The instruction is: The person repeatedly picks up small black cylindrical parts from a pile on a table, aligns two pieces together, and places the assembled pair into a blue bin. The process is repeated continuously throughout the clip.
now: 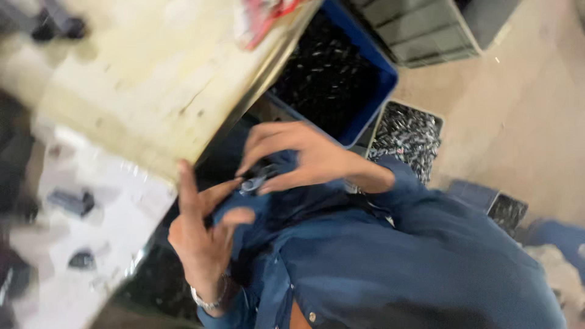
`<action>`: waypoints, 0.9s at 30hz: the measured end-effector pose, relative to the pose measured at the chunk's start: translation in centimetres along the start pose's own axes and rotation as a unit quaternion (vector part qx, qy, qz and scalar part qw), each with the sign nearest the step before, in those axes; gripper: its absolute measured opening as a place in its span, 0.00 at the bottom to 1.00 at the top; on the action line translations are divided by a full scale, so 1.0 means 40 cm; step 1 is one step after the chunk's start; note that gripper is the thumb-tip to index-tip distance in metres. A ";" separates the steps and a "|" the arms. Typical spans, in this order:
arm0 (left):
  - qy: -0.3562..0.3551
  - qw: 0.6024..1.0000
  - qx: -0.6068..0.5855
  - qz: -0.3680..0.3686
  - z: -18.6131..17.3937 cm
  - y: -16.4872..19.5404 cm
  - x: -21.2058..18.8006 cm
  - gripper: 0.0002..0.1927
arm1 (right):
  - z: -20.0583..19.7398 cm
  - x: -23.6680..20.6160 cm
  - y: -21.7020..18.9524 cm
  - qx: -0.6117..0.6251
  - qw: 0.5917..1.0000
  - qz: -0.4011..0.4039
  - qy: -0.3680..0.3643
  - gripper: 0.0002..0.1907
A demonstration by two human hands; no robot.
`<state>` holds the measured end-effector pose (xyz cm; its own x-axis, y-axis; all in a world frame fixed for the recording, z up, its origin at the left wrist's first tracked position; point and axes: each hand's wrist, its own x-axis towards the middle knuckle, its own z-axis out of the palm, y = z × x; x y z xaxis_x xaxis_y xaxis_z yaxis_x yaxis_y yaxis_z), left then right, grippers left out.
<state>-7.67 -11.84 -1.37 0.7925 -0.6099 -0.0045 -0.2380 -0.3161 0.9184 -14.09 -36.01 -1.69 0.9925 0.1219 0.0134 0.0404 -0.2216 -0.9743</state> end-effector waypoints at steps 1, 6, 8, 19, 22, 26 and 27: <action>-0.009 0.999 -0.006 0.053 0.006 -0.001 0.013 0.52 | -0.029 -0.043 -0.002 -0.059 0.997 -0.024 0.049 0.19; -0.034 0.994 0.031 0.101 -0.023 -0.027 0.054 0.35 | -0.160 -0.189 0.031 -0.396 0.810 0.042 0.431 0.14; -0.037 0.991 0.053 0.114 -0.045 -0.038 0.056 0.31 | -0.213 -0.197 0.089 -0.447 0.780 0.056 0.434 0.23; 0.323 0.899 0.293 0.024 -0.147 -0.144 -0.086 0.05 | -0.265 -0.105 0.158 -0.167 0.854 -0.011 0.493 0.14; 0.402 0.868 0.280 -0.078 -0.170 -0.160 -0.123 0.11 | -0.171 0.042 0.097 -0.156 0.883 -0.014 0.443 0.11; 0.402 0.820 0.382 -0.142 -0.215 -0.169 -0.177 0.16 | 0.060 0.249 0.001 -0.177 0.952 -0.091 0.233 0.05; 0.385 0.808 0.417 -0.157 -0.227 -0.163 -0.197 0.18 | 0.120 0.284 -0.025 -0.230 0.952 -0.117 0.167 0.05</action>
<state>-7.26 1.64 -3.74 0.9253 0.1272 0.3573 0.0015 -0.9433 0.3320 -3.42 -29.78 -1.64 0.9282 -0.0780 0.3639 0.2349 -0.6357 -0.7353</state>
